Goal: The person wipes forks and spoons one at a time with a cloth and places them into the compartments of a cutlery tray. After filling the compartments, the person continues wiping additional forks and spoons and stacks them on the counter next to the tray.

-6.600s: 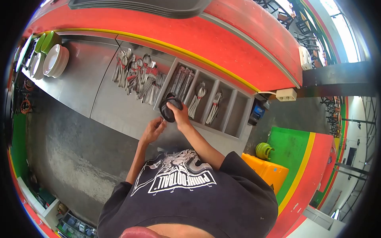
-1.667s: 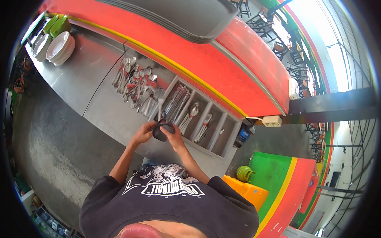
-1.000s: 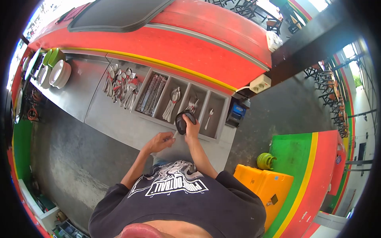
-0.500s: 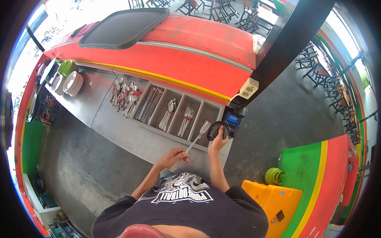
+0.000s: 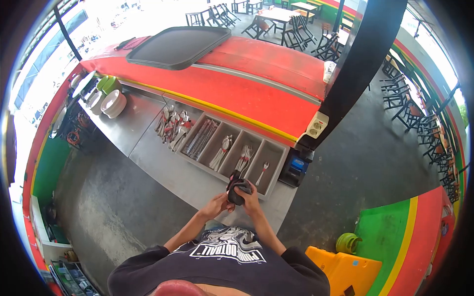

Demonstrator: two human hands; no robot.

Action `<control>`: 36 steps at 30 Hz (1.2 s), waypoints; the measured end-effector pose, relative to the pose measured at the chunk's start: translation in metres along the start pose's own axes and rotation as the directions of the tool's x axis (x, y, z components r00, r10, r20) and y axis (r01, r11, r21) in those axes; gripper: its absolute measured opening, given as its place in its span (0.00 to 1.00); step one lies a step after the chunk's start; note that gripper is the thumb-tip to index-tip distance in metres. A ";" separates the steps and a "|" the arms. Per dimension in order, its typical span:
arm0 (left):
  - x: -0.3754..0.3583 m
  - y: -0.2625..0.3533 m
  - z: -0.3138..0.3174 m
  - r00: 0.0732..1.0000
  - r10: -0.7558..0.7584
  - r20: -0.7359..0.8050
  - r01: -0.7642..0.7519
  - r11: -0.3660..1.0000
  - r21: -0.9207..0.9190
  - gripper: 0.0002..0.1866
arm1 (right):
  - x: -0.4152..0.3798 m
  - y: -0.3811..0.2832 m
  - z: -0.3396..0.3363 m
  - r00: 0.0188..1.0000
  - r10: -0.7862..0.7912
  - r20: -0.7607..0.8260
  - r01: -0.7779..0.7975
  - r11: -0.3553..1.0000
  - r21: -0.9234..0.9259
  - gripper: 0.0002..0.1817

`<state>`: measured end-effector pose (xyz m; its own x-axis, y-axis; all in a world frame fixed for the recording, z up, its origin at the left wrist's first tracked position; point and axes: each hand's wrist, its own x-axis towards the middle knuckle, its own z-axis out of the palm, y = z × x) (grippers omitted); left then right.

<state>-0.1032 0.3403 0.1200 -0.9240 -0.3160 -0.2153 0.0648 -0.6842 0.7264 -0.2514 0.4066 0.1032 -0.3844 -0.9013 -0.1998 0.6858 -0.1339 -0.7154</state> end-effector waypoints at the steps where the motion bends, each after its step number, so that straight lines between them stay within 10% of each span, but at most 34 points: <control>1: -0.003 0.001 0.007 0.998 0.006 -0.059 -0.003 0.998 0.059 0.20 | -0.002 0.002 0.001 0.999 -0.019 -0.037 0.018 1.000 -0.026 0.14; 8: -0.013 -0.014 0.015 0.977 0.159 -0.140 -0.059 0.838 0.543 0.22 | -0.020 -0.003 0.007 0.994 0.049 -0.098 -0.051 0.998 -0.021 0.14; 29: -0.078 -0.007 0.019 0.995 0.093 0.021 -0.056 0.393 0.918 0.21 | -0.031 -0.014 -0.017 0.962 0.073 -0.264 0.028 0.932 0.361 0.16; 32: -0.078 -0.020 0.022 0.986 0.098 -0.132 0.030 0.683 0.730 0.21 | -0.033 -0.020 -0.017 0.977 0.024 -0.212 0.053 0.935 0.351 0.15; 34: -0.075 -0.022 0.017 0.983 -0.099 -0.153 0.110 0.992 0.069 0.20 | -0.033 -0.023 -0.016 0.984 -0.011 -0.178 0.075 0.931 0.356 0.14; 36: -0.074 -0.020 0.015 0.973 -0.227 -0.038 0.199 0.912 -0.360 0.20 | -0.034 -0.026 -0.014 0.991 -0.015 -0.133 0.065 0.923 0.380 0.12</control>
<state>-0.0413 0.3872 0.1313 -0.8993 -0.1774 -0.3997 0.0113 -0.9231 0.3843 -0.2647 0.4464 0.1194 -0.4732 -0.8365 -0.2763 0.8427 -0.3385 -0.4186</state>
